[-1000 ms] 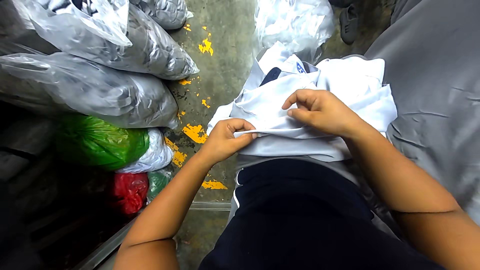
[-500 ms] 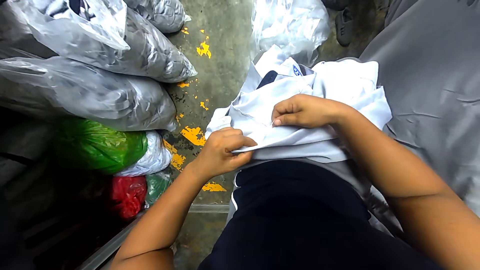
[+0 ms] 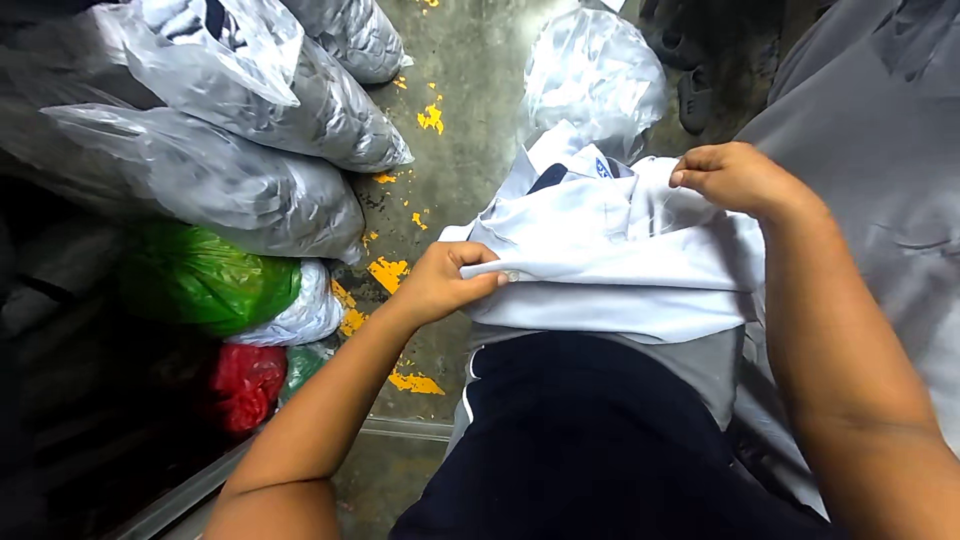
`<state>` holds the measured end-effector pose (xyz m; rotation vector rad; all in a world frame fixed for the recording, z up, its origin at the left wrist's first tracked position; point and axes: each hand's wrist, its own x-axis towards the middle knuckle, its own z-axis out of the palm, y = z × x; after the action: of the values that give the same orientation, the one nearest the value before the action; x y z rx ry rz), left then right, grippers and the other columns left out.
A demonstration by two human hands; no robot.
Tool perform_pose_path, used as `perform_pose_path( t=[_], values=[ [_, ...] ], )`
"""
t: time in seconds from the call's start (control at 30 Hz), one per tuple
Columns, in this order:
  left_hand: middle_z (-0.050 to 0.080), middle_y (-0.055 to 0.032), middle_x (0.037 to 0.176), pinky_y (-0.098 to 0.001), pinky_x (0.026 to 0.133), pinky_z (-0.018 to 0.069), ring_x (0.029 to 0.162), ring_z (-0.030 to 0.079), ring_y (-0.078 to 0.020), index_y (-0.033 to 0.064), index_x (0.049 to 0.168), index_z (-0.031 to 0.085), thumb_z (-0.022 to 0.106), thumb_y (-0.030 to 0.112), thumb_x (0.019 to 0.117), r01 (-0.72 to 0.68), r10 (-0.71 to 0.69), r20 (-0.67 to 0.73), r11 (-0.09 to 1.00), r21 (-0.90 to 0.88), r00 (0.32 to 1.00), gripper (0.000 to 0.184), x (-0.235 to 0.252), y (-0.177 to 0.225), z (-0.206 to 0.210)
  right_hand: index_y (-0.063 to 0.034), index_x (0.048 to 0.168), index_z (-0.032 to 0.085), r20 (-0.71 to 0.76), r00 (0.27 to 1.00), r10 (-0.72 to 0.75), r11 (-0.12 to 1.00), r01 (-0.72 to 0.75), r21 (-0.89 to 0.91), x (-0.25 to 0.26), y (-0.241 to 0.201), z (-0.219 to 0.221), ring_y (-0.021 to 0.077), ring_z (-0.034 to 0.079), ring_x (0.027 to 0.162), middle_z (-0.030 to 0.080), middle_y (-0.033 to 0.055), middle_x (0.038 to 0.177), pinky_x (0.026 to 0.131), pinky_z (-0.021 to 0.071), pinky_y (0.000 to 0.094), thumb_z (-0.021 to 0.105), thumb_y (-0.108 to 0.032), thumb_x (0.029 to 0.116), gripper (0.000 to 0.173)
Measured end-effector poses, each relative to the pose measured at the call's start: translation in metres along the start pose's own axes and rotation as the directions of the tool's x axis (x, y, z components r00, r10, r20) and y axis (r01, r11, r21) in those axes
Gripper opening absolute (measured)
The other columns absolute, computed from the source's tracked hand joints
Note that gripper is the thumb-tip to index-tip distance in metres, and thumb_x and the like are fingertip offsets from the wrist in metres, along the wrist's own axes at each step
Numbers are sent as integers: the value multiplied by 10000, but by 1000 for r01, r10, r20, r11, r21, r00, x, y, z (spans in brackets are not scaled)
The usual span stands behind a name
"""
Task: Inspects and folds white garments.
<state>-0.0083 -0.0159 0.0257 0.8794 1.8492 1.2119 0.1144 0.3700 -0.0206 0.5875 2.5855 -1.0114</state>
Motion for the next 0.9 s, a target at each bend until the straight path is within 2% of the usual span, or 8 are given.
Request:
perform_pose_path(
  t=[0.13, 0.33, 0.43, 0.53, 0.6, 0.7, 0.8, 0.9],
  values=[
    [662, 122, 710, -130, 595, 509, 630, 600, 62, 123, 826, 706, 685, 75, 880, 49, -46, 25, 990, -129, 999, 75, 5, 1, -1, 34, 1226, 648, -29, 996, -86, 996, 86, -9, -15, -48, 17, 484, 659, 937, 677, 291, 992, 840, 476, 706, 521, -263, 1075, 356],
    [638, 70, 810, -152, 711, 482, 771, 578, 38, 78, 846, 730, 698, 146, 891, -106, 98, 48, 972, 211, 994, 87, 27, 18, -20, -37, 713, 639, 441, 759, -478, 869, 336, 364, -5, -74, 34, 42, 434, 528, 491, -38, 571, 535, 366, 271, 766, -181, 902, 269],
    [551, -122, 795, -407, 777, 424, 799, 532, -244, 54, 931, 793, 665, 185, 933, -326, 508, -87, 666, 671, 857, 183, 59, 32, -25, -101, 621, 502, 16, 825, -565, 816, 556, 157, -23, -68, -8, 40, 422, 552, 457, -38, 593, 526, 339, 259, 708, -251, 889, 370],
    [569, -143, 690, -414, 684, 420, 667, 542, -283, 45, 993, 795, 676, 173, 965, -290, 774, -234, 473, 832, 588, 176, 88, 54, -4, -72, 600, 480, -343, 643, -685, 728, 612, -308, -87, -101, -36, 203, 500, 545, 487, 65, 589, 484, 363, 382, 556, -229, 910, 355],
    [672, -120, 732, -315, 644, 467, 641, 589, -171, 11, 1031, 783, 647, 112, 960, -299, 680, -386, 664, 685, 624, 184, 92, 53, 20, -74, 601, 519, -428, 598, -678, 735, 534, -417, -118, -116, -14, 247, 516, 539, 500, 84, 571, 497, 356, 404, 560, -196, 928, 352],
    [710, -19, 888, -207, 653, 571, 687, 644, -24, -21, 1125, 695, 559, 30, 1002, -157, 113, -432, 985, -68, 895, 190, 83, 17, 54, -47, 696, 612, -337, 747, -573, 815, 477, -330, -116, -106, 57, 301, 615, 553, 579, 121, 611, 485, 453, 448, 585, -173, 941, 277],
    [723, -14, 930, -296, 794, 596, 797, 694, -92, 13, 1155, 658, 443, 15, 1011, 48, -283, -255, 751, -659, 925, 259, 60, -12, 75, -11, 771, 647, -110, 898, -427, 896, 403, -189, -108, -93, 105, 352, 672, 613, 631, 161, 668, 538, 512, 510, 632, -176, 935, 233],
    [731, 9, 940, -292, 835, 590, 847, 700, -81, 44, 1200, 648, 504, 42, 967, 15, -297, -272, 700, -714, 915, 274, 39, -17, 84, 10, 818, 646, 79, 948, -310, 945, 316, -83, -106, -94, 110, 385, 686, 671, 645, 188, 717, 567, 510, 549, 628, -246, 964, 295]
  ],
)
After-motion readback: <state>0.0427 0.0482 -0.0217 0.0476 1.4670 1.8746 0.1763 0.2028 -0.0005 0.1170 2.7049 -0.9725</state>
